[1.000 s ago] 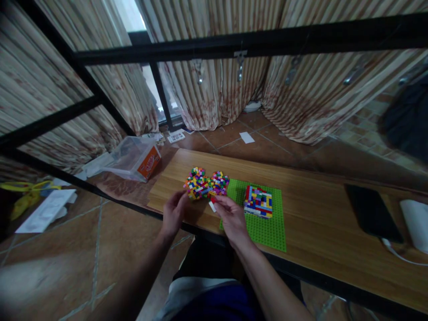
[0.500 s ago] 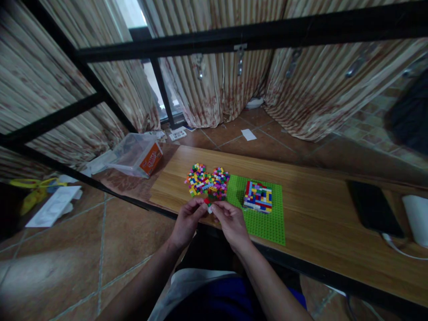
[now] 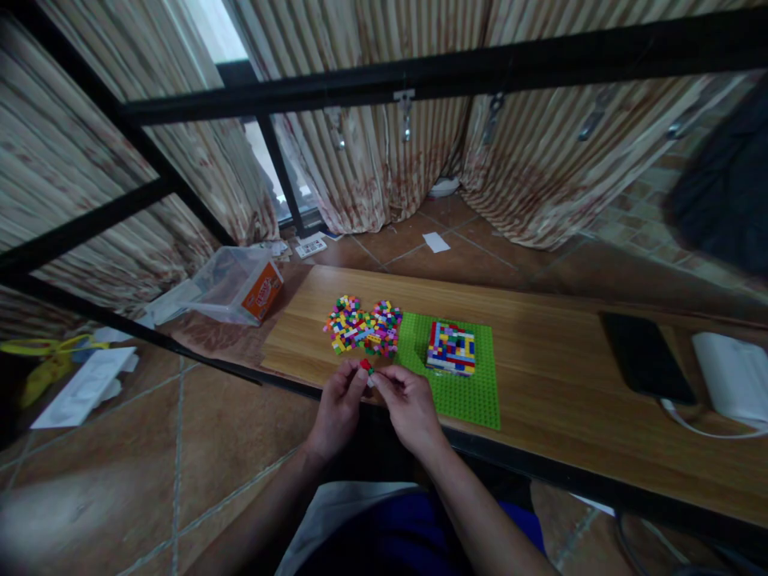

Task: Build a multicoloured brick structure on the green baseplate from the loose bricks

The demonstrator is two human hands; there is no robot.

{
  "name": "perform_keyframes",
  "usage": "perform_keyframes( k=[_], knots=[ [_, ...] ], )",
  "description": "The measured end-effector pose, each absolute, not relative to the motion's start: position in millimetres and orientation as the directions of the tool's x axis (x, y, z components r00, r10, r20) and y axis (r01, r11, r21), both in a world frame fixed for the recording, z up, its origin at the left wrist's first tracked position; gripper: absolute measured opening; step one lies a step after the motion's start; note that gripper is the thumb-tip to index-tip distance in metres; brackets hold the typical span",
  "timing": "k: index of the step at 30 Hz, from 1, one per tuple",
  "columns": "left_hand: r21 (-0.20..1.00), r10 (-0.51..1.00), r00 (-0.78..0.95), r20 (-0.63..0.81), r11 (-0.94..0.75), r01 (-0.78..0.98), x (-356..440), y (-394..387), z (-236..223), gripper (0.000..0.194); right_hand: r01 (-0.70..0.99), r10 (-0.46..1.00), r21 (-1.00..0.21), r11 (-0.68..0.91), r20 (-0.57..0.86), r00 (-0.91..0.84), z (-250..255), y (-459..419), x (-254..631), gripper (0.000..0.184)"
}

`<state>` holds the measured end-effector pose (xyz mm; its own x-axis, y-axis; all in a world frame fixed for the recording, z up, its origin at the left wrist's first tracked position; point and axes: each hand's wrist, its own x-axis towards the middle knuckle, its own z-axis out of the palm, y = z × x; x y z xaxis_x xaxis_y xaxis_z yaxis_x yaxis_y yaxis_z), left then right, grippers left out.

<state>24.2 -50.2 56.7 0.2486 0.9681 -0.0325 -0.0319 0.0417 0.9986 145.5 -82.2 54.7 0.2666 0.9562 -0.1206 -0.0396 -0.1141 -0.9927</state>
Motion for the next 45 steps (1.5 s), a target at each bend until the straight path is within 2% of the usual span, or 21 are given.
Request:
perform_keyframes(
  k=[8,14,20,24,29,33,38,45],
  knots=[
    [1.000,0.952,0.304,-0.025,0.022,0.014,31.1,-56.1,52.9,0.028,-0.122,0.943,-0.982,-0.143,-0.173,0.286,52.6,-92.0,148.2,0.032],
    [0.987,0.938,0.320,-0.135,0.155,-0.037,38.7,-58.9,57.4,0.031,-0.195,0.916,-0.971,-0.140,-0.202,0.348,52.4,-97.5,162.7,0.035],
    [0.954,0.899,0.375,-0.228,0.283,-0.098,38.1,-50.6,44.6,0.033,-0.155,0.830,-0.984,-0.084,-0.155,0.536,50.5,-97.9,213.0,0.033],
    [0.939,0.886,0.380,-0.267,0.328,-0.103,35.5,-44.7,30.5,0.033,-0.129,0.802,-0.989,-0.069,-0.132,0.583,48.5,-98.1,235.7,0.033],
    [0.922,0.878,0.378,-0.294,0.365,-0.130,33.9,-39.8,21.8,0.035,-0.032,0.771,-0.996,-0.082,-0.084,0.632,40.2,-97.0,250.9,0.034],
    [0.921,0.867,0.390,-0.310,0.375,-0.101,33.3,-37.5,18.7,0.038,0.153,0.759,-0.986,-0.066,0.050,0.649,33.2,-84.0,277.8,0.029],
    [0.937,0.878,0.367,-0.308,0.347,-0.044,34.1,-36.8,15.0,0.040,0.455,0.814,-0.888,-0.069,0.214,0.541,29.1,-54.7,311.2,0.028],
    [0.940,0.873,0.386,-0.300,0.340,-0.037,34.3,-35.6,12.4,0.039,0.597,0.894,-0.802,-0.022,0.252,0.371,21.9,-37.6,315.6,0.026]
  ],
)
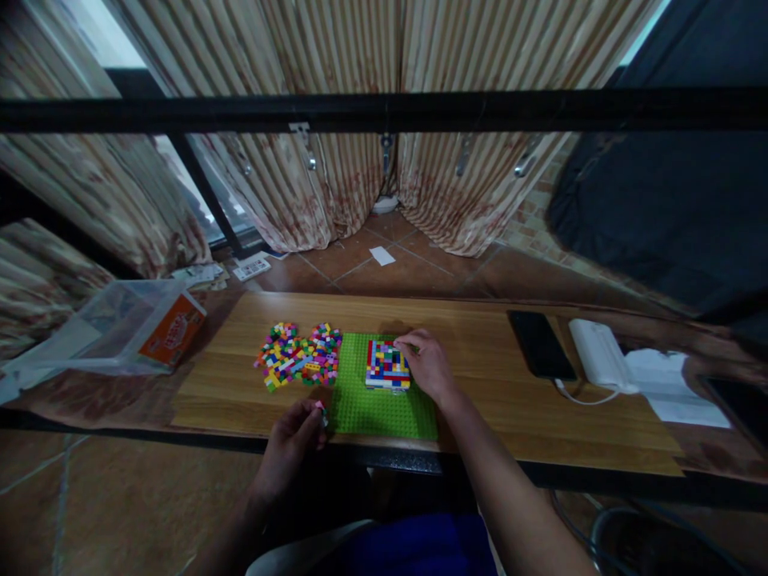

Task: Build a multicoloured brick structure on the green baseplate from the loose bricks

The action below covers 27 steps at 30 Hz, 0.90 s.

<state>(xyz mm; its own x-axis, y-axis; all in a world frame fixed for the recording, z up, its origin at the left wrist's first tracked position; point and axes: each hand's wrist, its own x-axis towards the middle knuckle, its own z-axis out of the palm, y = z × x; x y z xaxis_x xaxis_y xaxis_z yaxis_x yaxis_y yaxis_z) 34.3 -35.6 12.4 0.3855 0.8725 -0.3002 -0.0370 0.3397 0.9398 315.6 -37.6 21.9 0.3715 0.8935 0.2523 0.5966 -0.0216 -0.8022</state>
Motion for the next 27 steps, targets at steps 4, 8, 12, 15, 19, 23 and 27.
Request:
perform_keyframes(
  k=[4,8,12,15,19,23,27],
  knots=[
    [0.935,0.871,0.382,-0.309,0.352,-0.045,34.1,-36.3,12.1,0.038,0.643,0.904,-0.766,-0.005,0.270,0.330,23.4,-37.3,314.7,0.024],
    [0.929,0.869,0.373,-0.325,0.368,-0.047,34.8,-37.7,14.0,0.038,0.649,0.916,-0.761,-0.011,0.253,0.312,28.0,-37.5,315.9,0.024],
    [0.922,0.867,0.368,-0.337,0.382,-0.057,35.4,-38.6,15.0,0.039,0.642,0.933,-0.767,-0.017,0.218,0.286,32.7,-37.1,317.4,0.027],
    [0.920,0.866,0.368,-0.337,0.387,-0.069,35.5,-38.7,14.7,0.038,0.640,0.943,-0.768,-0.028,0.192,0.272,35.4,-34.9,319.8,0.028],
    [0.916,0.859,0.385,-0.337,0.394,-0.079,35.4,-38.8,14.0,0.038,0.661,0.962,-0.749,-0.042,0.148,0.229,37.6,-30.9,324.9,0.026],
    [0.917,0.861,0.380,-0.338,0.393,-0.074,35.6,-39.4,13.1,0.038,0.678,0.972,-0.734,-0.043,0.127,0.199,38.0,-29.7,328.2,0.025],
    [0.917,0.861,0.379,-0.340,0.393,-0.071,36.3,-40.1,12.3,0.039,0.686,0.970,-0.727,-0.029,0.146,0.195,36.8,-30.2,328.1,0.027]
  ],
)
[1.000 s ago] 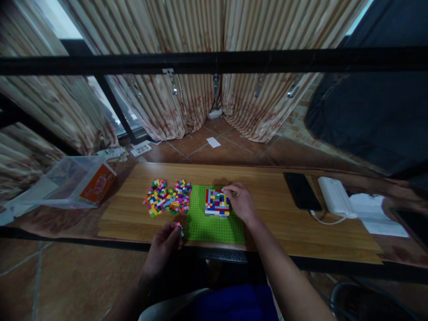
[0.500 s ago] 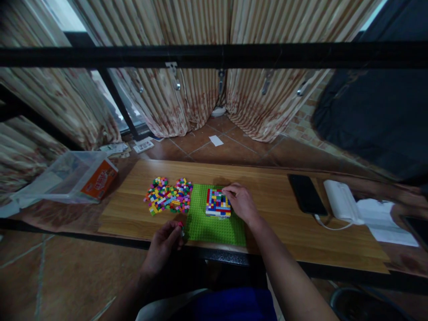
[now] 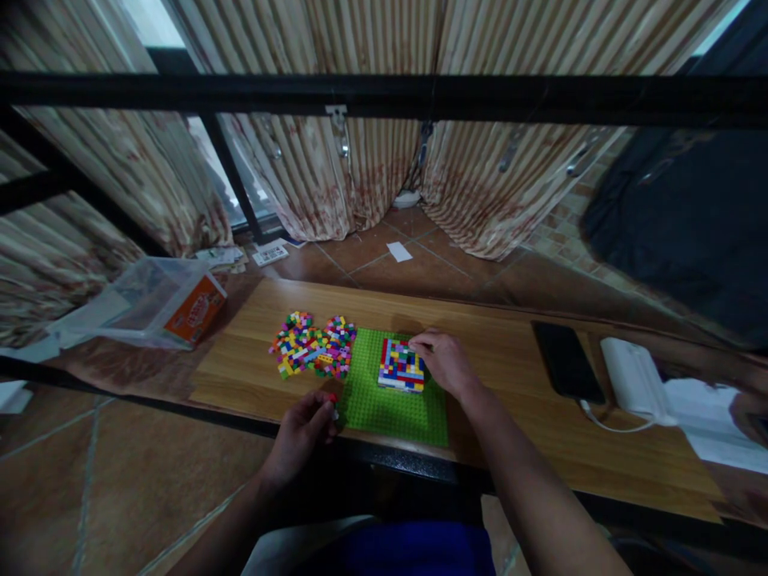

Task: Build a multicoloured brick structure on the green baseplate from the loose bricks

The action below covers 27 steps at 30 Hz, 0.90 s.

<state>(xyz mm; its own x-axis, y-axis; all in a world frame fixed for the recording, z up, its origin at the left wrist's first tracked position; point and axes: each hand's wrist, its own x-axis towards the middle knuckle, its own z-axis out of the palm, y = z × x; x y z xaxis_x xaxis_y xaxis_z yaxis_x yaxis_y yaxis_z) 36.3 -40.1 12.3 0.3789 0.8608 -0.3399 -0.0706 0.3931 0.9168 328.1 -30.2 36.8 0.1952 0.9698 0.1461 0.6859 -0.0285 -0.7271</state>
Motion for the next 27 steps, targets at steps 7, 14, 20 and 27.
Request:
perform_keyframes(
  k=[7,14,20,27],
  knots=[
    [0.921,0.870,0.373,-0.321,0.378,-0.090,37.6,-38.7,11.1,0.041,0.686,0.963,-0.727,-0.039,0.156,0.219,32.4,-31.7,327.7,0.028],
    [0.919,0.870,0.381,-0.313,0.378,-0.109,37.7,-39.2,7.8,0.040,0.627,0.882,-0.774,-0.089,0.231,0.411,29.3,-50.0,318.5,0.034],
    [0.916,0.864,0.392,-0.315,0.386,-0.113,37.6,-39.5,5.1,0.043,0.582,0.840,-0.813,-0.004,0.313,0.442,41.1,-82.6,263.7,0.032],
    [0.923,0.869,0.391,-0.304,0.370,-0.104,38.0,-39.2,3.6,0.042,0.471,0.961,-0.882,-0.027,0.107,0.256,30.3,-101.3,188.4,0.026]
  ],
)
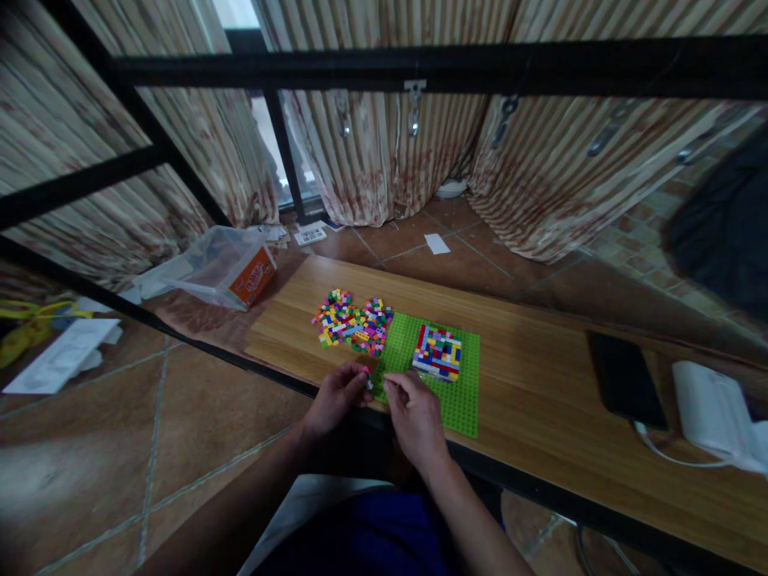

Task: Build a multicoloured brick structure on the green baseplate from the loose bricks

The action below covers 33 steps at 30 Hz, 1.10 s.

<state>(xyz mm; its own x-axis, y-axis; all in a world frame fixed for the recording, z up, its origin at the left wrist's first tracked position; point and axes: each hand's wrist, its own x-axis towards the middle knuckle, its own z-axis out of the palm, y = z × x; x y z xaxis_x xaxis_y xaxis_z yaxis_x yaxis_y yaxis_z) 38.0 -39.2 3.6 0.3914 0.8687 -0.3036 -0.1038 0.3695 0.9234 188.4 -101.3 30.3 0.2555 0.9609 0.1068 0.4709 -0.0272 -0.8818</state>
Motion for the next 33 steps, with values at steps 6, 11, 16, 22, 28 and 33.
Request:
perform_keyframes(
  k=[6,11,16,22,28,33],
  knots=[
    [0.930,0.873,0.391,-0.292,0.355,-0.096,37.3,-39.6,5.2,0.041,0.485,0.966,-0.871,-0.075,0.057,0.251,16.2,-91.2,175.5,0.029],
    [0.930,0.867,0.404,-0.292,0.357,-0.094,36.7,-39.5,5.9,0.041,0.535,0.969,-0.841,-0.076,0.065,0.238,13.0,-82.5,175.4,0.030],
    [0.922,0.855,0.426,-0.295,0.372,-0.109,36.5,-40.4,7.1,0.037,0.477,0.969,-0.874,-0.090,0.033,0.243,17.1,-76.2,172.0,0.026],
    [0.928,0.861,0.432,-0.268,0.351,-0.124,37.3,-40.9,6.9,0.036,0.219,0.952,-0.964,-0.153,-0.085,0.294,20.8,-73.2,167.6,0.020],
    [0.950,0.869,0.429,-0.248,0.306,-0.070,36.4,-40.8,8.5,0.039,-0.065,0.913,-0.985,-0.158,-0.171,0.370,20.5,-73.6,160.8,0.026],
    [0.967,0.872,0.434,-0.227,0.253,-0.002,34.4,-41.0,10.2,0.042,-0.053,0.928,-0.984,-0.170,-0.178,0.328,19.9,-73.3,164.2,0.029]
  ],
)
